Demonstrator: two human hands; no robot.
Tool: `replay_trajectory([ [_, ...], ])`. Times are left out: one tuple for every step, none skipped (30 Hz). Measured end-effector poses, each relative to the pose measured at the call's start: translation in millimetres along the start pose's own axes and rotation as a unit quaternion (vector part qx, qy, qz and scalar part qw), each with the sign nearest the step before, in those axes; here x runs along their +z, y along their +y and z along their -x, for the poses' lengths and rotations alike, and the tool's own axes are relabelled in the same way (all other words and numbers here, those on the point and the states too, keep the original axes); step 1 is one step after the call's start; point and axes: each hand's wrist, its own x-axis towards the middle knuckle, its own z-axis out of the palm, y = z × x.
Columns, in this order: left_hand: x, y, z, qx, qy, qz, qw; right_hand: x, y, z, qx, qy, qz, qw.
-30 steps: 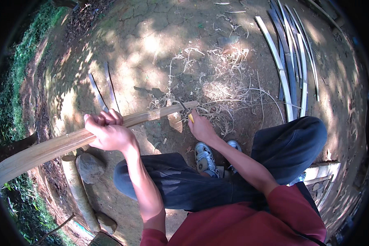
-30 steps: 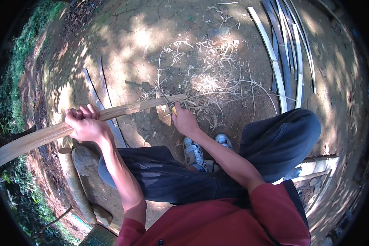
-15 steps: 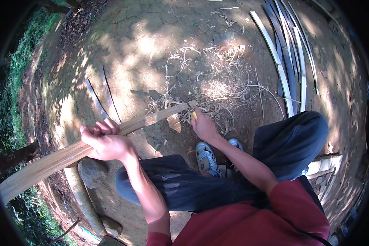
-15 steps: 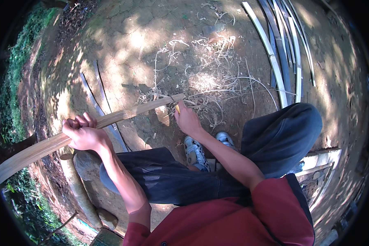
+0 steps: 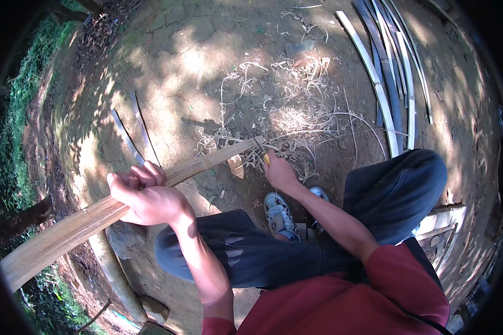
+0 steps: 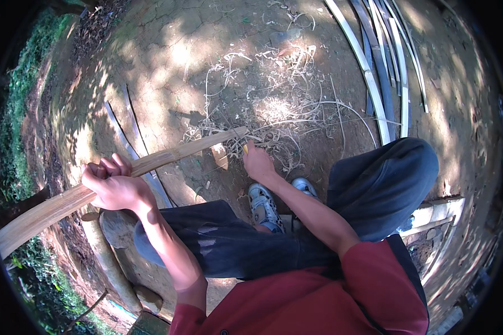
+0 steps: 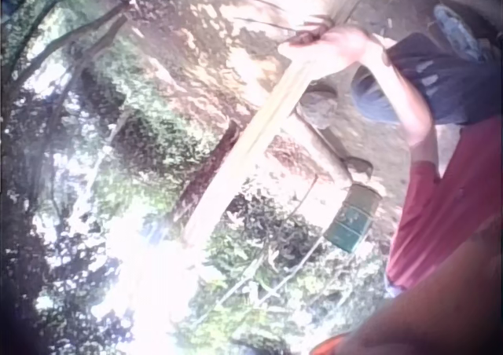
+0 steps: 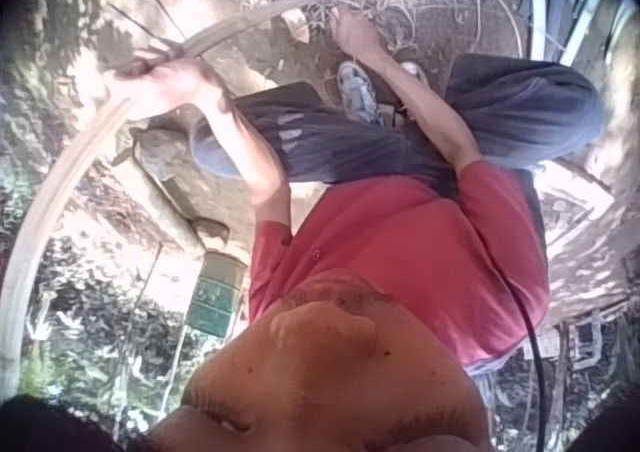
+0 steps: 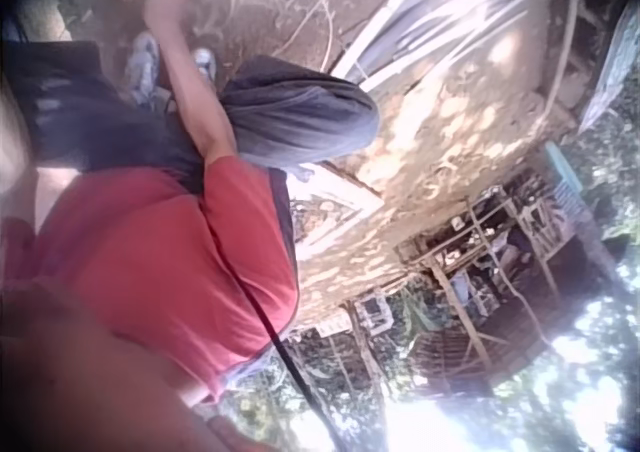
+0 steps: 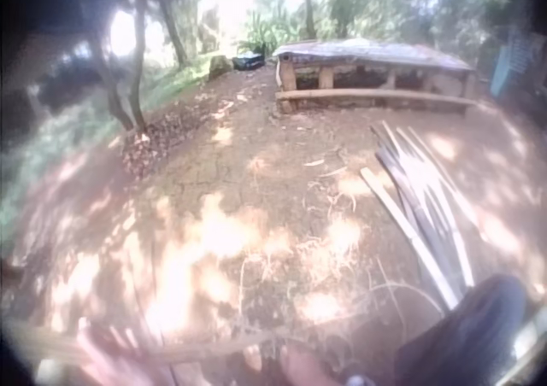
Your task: The person shaves a piece of bamboo using a knife, holding the bamboo piece with one hand and drawing the blade toward themselves to remove strips.
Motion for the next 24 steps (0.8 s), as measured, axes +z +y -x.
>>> replay_trajectory([
  [3.0, 0.8, 0.9, 0.001, 0.019, -0.004, 1.0, -8.8, -14.2, 2.7, -0.018, 0.007, -0.022, 1.0],
  [2.8, 0.3, 1.4, 0.001, 0.022, -0.002, 1.0, -15.4, -24.1, 6.4, -0.027, 0.004, -0.024, 0.999],
  [1.9, 0.1, 1.7, 0.001, 0.026, 0.0, 1.0, -2.2, -13.2, 0.0, -0.027, 0.012, -0.019, 0.999],
  [5.5, 2.2, 8.0, -0.004, 0.02, 0.006, 1.0, 13.8, 9.2, -9.0, -0.02, 0.028, -0.016, 0.999],
  [3.4, 3.3, 9.8, -0.004, -0.01, 0.011, 1.0, 24.5, 23.1, -15.2, -0.017, 0.04, -0.013, 0.999],
  [-1.4, 2.4, 8.7, -0.002, -0.04, 0.018, 0.999, 23.4, 28.2, -19.4, -0.014, 0.041, -0.005, 0.999],
  [-4.9, 2.5, 7.9, 0.001, -0.067, 0.022, 0.997, 19.1, 28.7, -18.8, -0.01, 0.038, 0.004, 0.999],
  [0.3, 0.8, 8.2, 0.007, -0.016, 0.016, 1.0, 16.5, 27.6, -18.0, -0.006, 0.035, 0.012, 0.999],
  [-0.6, 0.4, 6.5, 0.008, -0.037, 0.021, 0.999, 17.3, 23.6, -16.2, -0.032, 0.042, -0.016, 0.998],
  [-7.7, -2.6, 1.6, 0.009, -0.05, 0.02, 0.999, 5.5, -1.8, -4.6, -0.059, 0.04, -0.041, 0.997],
  [-11.1, -3.6, -1.0, 0.011, -0.065, 0.023, 0.998, -8.9, -25.9, 5.3, -0.086, 0.042, -0.066, 0.993],
  [-9.3, -3.6, 0.1, 0.009, -0.051, 0.019, 0.998, -18.7, -40.0, 14.7, -0.099, 0.04, -0.088, 0.99],
  [-7.7, -2.4, 1.1, 0.009, -0.037, 0.013, 0.999, -26.2, -51.6, 23.5, -0.115, 0.032, -0.087, 0.989],
  [-7.4, -2.0, 1.8, 0.007, -0.023, 0.006, 1.0, -32.7, -60.9, 31.7, -0.129, 0.024, -0.085, 0.988],
  [-9.0, -1.8, 1.4, 0.003, -0.018, 0.005, 1.0, -34.8, -67.2, 37.1, -0.142, 0.016, -0.084, 0.986],
  [-9.0, -1.4, 2.9, -0.003, -0.015, 0.005, 1.0, -35.1, -69.5, 39.9, -0.122, 0.009, -0.054, 0.991],
  [-9.0, -0.2, 4.1, -0.007, -0.013, 0.006, 1.0, -28.6, -60.2, 36.0, -0.104, 0.015, -0.044, 0.993],
  [-9.8, 0.4, 5.9, -0.009, -0.01, 0.01, 1.0, -15.5, -42.2, 27.3, -0.086, 0.022, -0.034, 0.995],
  [-11.7, 0.8, 7.1, -0.011, -0.007, 0.013, 1.0, -7.5, -29.3, 21.3, -0.069, 0.028, -0.024, 0.997],
  [-12.0, 0.9, 8.5, -0.014, -0.004, 0.019, 1.0, -9.1, -21.4, 18.6, -0.055, 0.012, -0.024, 0.998],
  [-11.6, 1.8, 10.8, -0.015, -0.009, 0.02, 1.0, -11.2, -13.0, 16.5, -0.04, -0.003, -0.024, 0.999],
  [-11.4, 1.6, 12.3, -0.015, -0.014, 0.021, 1.0, -12.0, -10.4, 14.4, -0.027, -0.02, -0.023, 0.999],
  [-15.3, 1.4, 14.2, -0.014, -0.013, 0.018, 1.0, -21.7, -26.3, 22.2, -0.052, -0.025, -0.029, 0.998],
  [-16.7, 2.1, 15.7, -0.019, -0.014, 0.024, 0.999, -30.1, -44.7, 31.7, -0.076, -0.031, -0.035, 0.996],
])
